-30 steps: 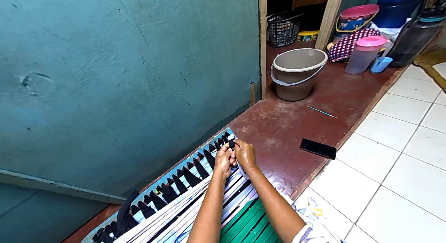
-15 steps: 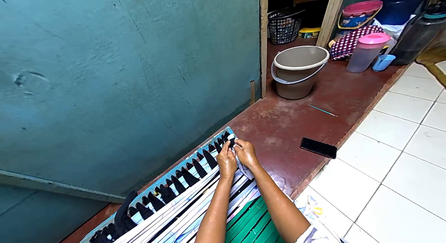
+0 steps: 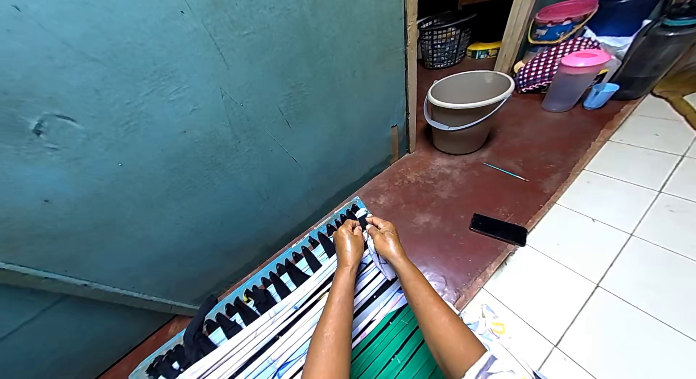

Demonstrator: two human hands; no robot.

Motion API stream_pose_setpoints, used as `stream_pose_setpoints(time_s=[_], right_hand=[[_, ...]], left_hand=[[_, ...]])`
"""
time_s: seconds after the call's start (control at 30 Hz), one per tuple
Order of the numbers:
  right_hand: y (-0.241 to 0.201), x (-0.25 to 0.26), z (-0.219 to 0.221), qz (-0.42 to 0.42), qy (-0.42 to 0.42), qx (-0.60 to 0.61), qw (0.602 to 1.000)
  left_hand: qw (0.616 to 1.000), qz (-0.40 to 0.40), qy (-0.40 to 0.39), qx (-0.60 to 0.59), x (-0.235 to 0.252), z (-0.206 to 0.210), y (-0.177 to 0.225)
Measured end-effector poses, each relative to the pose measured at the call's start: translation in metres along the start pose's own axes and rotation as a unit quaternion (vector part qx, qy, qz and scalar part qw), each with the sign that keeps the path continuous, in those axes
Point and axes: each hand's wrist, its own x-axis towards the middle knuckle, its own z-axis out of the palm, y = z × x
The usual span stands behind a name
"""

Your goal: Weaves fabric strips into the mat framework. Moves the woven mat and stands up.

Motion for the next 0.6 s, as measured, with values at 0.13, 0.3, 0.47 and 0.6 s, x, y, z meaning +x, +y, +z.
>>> stream_pose_setpoints(time_s=[0.13,0.3,0.47,0.6], right_hand=[[-0.002,0.001,-0.001,0.003,-0.008,-0.015,1.000],[0.000,0.002,-0.001,-0.002,-0.009,-0.027,1.000],[0.001,-0.003,-0.004,-0.016,-0.008,-0.002,1.000],[0.000,-0.006,-0.007,-0.025,-0.011,0.001,1.000]], left_hand=[[1.000,0.009,0.011,0.022,0.000,0.001,-0.002],[1.000,0.004,0.024,0.008,-0.003,0.000,0.000],[0.991,-0.002,0.112,-0.069,-0.006,-0.001,-0.011],[0.965,-0.032,0.148,-0.213,-0.022,-0.007,-0.016]])
